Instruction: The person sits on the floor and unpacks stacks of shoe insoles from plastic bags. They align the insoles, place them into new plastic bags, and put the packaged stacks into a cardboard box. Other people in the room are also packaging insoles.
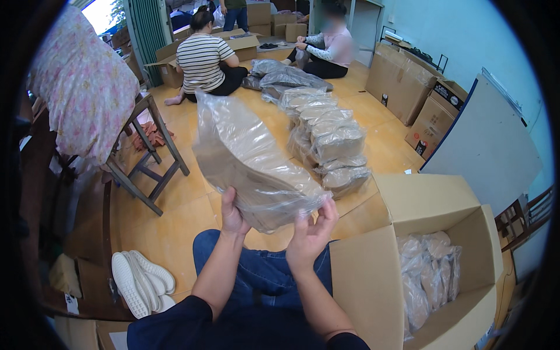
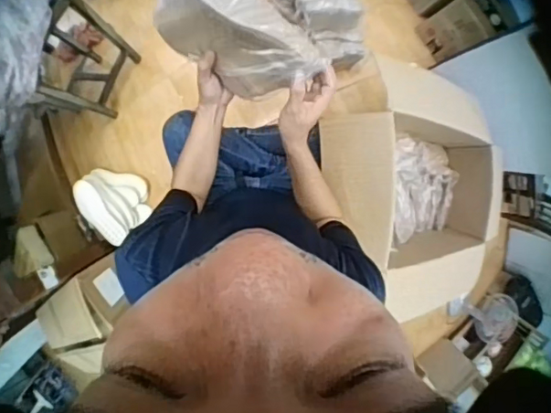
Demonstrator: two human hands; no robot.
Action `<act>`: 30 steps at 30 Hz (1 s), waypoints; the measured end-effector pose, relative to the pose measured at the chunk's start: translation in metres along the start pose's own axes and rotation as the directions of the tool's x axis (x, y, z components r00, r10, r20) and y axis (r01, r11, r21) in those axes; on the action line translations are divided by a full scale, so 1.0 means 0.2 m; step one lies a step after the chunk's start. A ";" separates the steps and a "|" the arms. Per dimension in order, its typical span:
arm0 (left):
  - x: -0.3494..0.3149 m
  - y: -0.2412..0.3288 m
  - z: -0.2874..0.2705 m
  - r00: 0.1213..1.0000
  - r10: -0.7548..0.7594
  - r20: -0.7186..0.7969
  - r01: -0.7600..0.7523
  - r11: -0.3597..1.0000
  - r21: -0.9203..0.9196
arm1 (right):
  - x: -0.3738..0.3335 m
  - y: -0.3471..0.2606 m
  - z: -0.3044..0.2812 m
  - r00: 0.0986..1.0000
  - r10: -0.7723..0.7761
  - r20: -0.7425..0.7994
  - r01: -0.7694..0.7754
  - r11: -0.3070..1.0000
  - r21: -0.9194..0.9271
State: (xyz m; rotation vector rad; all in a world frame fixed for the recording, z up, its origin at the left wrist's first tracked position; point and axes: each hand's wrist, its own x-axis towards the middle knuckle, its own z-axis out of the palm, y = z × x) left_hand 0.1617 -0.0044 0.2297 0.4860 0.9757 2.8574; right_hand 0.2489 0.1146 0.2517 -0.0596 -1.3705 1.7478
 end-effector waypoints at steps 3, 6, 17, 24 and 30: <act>0.00 0.10 0.06 0.998 0.030 0.047 -0.010 0.927 -0.375 | 0.08 0.02 0.01 0.995 -0.057 0.085 0.047 0.992 0.117; 0.06 0.13 0.06 0.987 0.115 0.115 -0.015 0.765 -0.644 | 0.09 0.03 0.04 0.996 0.033 0.077 -0.046 0.985 0.167; 0.22 -0.15 -0.04 0.993 0.014 0.115 0.059 0.797 -0.601 | 0.10 0.05 -0.01 0.987 -0.162 0.018 0.155 0.901 -0.404; 0.10 -0.12 -0.11 0.999 0.045 0.008 -0.033 0.823 -0.567 | 0.06 -0.05 0.00 0.697 -0.621 0.359 0.712 0.540 -0.449; 0.04 -0.03 -0.02 0.993 0.118 -0.012 -0.107 0.848 -0.518 | 0.03 -0.14 0.12 0.710 -0.538 0.454 0.703 0.503 -0.503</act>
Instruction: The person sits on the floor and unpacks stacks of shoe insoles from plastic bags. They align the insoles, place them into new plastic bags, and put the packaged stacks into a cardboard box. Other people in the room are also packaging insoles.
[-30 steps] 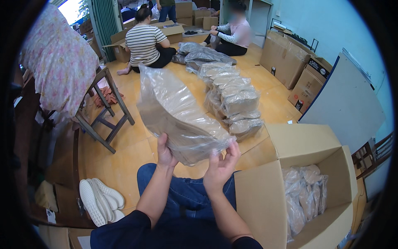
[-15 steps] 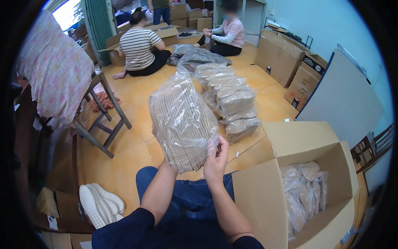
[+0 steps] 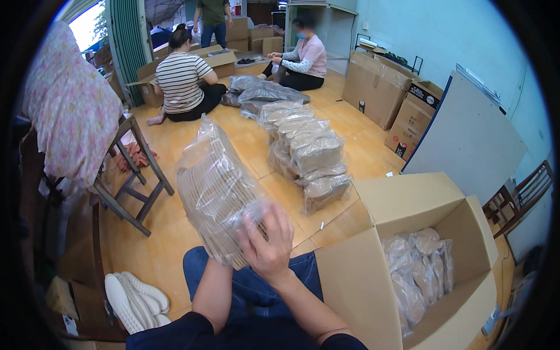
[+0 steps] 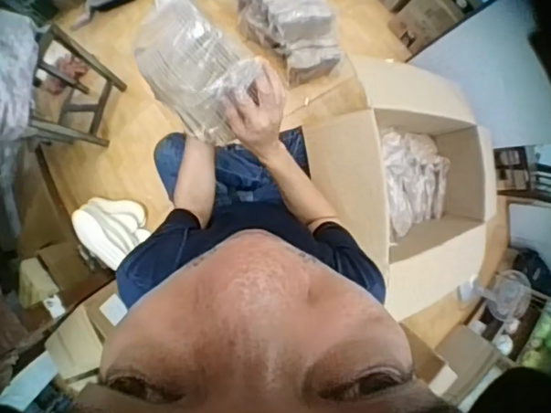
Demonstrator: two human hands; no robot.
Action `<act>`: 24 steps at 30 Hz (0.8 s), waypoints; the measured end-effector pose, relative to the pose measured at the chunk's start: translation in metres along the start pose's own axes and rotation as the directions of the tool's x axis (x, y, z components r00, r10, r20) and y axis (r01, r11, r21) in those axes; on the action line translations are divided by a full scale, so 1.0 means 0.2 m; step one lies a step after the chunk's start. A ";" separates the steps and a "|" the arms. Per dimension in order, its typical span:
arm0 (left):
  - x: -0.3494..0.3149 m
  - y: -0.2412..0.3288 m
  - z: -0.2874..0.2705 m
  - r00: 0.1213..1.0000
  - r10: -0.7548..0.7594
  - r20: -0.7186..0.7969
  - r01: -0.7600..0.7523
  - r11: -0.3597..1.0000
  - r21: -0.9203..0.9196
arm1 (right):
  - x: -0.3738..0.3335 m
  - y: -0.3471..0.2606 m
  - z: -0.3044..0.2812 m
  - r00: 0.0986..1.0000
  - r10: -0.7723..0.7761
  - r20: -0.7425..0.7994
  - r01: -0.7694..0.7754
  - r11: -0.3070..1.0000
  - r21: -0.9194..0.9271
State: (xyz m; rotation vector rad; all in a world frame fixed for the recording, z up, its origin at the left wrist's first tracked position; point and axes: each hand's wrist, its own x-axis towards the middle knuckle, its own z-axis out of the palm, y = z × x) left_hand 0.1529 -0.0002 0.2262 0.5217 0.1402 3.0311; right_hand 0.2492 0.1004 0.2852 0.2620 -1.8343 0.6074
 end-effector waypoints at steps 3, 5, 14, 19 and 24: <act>0.02 0.03 0.07 0.999 0.030 0.027 -0.031 0.999 0.031 | 0.03 -0.03 -0.02 0.977 0.198 0.083 -0.197 0.980 -0.031; 0.03 0.05 0.09 0.998 0.031 0.051 -0.033 0.999 0.043 | 0.03 -0.02 -0.06 0.938 0.223 0.267 -0.171 0.964 -0.205; -0.03 -0.01 0.04 0.999 -0.017 -0.037 0.013 0.995 -0.103 | -0.12 -0.03 0.01 0.950 0.305 -0.066 -0.187 0.725 0.663; -0.04 -0.01 0.06 0.997 -0.042 -0.057 0.041 0.999 -0.009 | -0.05 0.03 -0.04 0.989 -0.063 0.131 0.027 0.965 0.261; -0.06 0.01 0.12 0.998 -0.059 -0.036 0.064 0.987 0.148 | -0.01 0.04 -0.01 0.931 0.109 0.347 -0.144 0.987 0.075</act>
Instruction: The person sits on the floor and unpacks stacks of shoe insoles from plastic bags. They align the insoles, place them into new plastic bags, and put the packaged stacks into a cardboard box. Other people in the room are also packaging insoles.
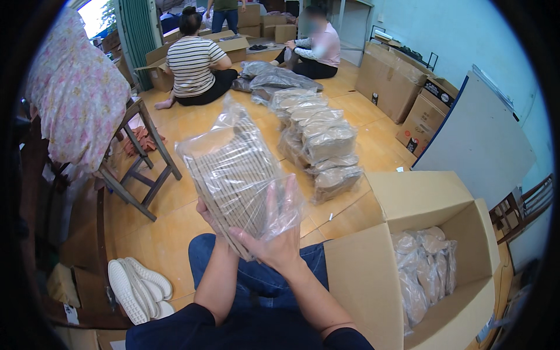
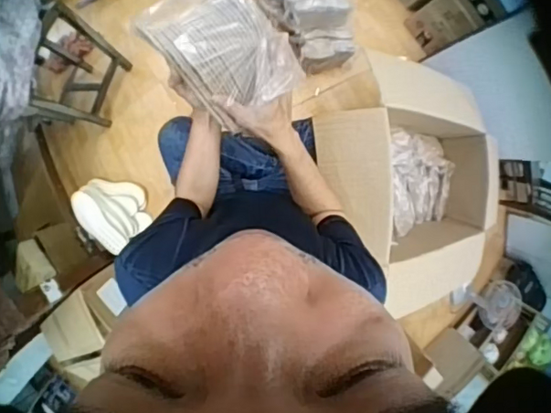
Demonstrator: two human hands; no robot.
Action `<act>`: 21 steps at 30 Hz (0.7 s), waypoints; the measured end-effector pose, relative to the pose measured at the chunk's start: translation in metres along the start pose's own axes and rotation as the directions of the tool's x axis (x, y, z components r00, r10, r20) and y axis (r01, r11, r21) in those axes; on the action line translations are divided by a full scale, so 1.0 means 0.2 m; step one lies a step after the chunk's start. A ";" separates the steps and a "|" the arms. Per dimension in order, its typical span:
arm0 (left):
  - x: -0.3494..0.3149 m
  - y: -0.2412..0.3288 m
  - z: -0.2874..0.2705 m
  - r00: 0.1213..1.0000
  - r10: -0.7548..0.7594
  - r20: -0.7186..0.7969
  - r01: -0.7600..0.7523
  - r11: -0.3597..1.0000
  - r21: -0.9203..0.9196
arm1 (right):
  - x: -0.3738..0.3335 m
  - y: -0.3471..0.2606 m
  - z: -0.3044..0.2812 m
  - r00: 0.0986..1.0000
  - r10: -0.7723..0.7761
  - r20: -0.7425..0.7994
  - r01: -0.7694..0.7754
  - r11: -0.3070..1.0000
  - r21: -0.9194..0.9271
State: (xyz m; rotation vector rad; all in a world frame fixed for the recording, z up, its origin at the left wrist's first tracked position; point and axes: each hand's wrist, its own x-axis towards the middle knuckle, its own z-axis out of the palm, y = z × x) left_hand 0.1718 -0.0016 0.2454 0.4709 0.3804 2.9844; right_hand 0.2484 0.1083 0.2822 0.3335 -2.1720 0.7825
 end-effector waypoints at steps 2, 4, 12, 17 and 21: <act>-0.02 0.03 0.01 1.000 -0.029 0.007 0.027 0.974 0.227 | 0.01 0.00 0.03 0.995 0.091 0.046 -0.096 0.989 0.113; -0.03 0.07 0.03 0.994 -0.110 -0.024 0.110 0.913 0.392 | 0.02 0.01 0.06 0.961 0.213 0.174 -0.274 0.778 0.565; -0.03 0.09 0.18 0.967 -0.202 0.152 0.038 0.710 0.703 | -0.04 0.12 0.07 0.778 0.289 0.558 -0.619 0.194 0.761; -0.05 -0.01 0.19 0.978 -0.127 0.164 -0.055 0.604 0.795 | -0.04 0.17 0.15 0.843 0.359 0.400 -0.489 0.203 0.848; -0.05 -0.07 0.14 0.989 -0.002 0.146 -0.124 0.513 0.849 | -0.06 0.24 0.12 0.836 0.293 0.465 -0.489 0.012 0.872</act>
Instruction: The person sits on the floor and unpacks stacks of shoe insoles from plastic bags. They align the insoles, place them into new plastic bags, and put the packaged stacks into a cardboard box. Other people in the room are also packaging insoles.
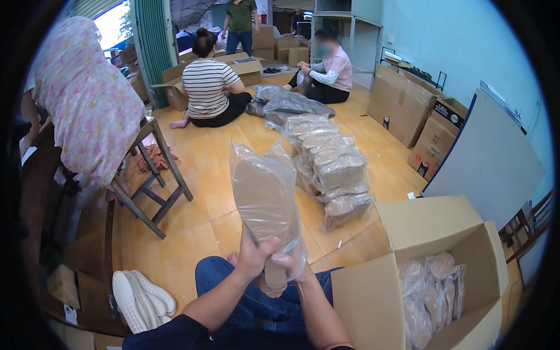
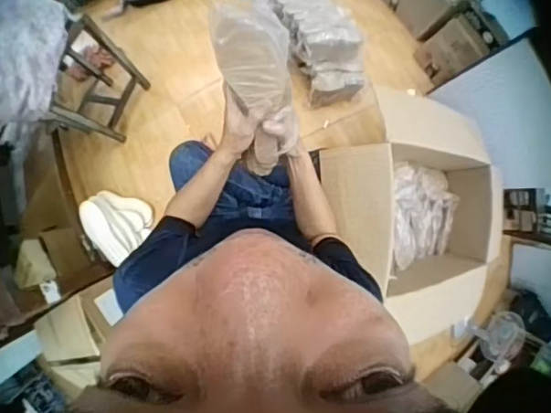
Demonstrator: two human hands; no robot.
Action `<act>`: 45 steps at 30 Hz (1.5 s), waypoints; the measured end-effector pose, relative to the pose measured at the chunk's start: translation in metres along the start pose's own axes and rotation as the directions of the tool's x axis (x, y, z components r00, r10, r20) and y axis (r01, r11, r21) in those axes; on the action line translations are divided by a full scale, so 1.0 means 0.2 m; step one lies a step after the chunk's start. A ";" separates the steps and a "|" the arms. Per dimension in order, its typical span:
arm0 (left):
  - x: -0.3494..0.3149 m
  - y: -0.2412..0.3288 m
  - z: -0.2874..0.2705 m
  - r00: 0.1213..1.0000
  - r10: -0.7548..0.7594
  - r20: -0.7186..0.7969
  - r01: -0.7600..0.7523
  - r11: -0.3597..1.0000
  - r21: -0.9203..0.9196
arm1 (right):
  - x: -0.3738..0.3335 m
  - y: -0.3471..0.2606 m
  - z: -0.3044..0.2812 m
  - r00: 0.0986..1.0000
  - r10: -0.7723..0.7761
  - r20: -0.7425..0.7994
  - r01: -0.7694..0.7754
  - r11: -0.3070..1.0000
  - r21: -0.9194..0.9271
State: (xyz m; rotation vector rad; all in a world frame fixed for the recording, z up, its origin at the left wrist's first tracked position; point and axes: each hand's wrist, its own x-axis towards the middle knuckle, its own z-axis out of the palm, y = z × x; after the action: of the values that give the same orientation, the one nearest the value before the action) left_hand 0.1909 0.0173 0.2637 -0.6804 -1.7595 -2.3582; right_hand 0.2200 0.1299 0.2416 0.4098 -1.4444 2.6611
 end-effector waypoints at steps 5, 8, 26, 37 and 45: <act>0.21 -0.06 -0.14 0.911 -0.284 -0.299 0.140 0.895 -0.424 | -0.06 0.06 -0.07 0.982 0.182 0.055 -0.189 0.965 0.181; 0.33 -0.10 -0.25 0.852 -0.521 0.048 0.484 0.751 -0.450 | -0.12 0.13 -0.08 0.963 0.257 0.081 -0.266 0.955 0.133; 1.02 -0.38 -0.16 0.849 -0.503 0.161 0.470 0.582 -0.664 | -0.13 0.22 -0.29 0.966 0.241 -0.095 -0.228 0.964 0.134; 1.19 -0.24 -0.26 0.747 -0.486 0.454 0.598 0.191 -0.779 | -0.13 0.30 -0.35 0.948 0.310 -0.075 -0.289 0.935 0.208; 1.20 0.09 -0.12 0.698 -0.716 0.012 0.507 0.482 -0.715 | -0.13 0.14 -0.17 0.955 0.294 -0.034 -0.258 0.885 0.387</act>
State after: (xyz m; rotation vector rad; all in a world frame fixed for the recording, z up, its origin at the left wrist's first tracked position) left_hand -0.0230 0.0288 0.3742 0.4072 -1.0533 -3.4143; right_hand 0.2326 0.1442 0.1949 0.1036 -1.0230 3.1507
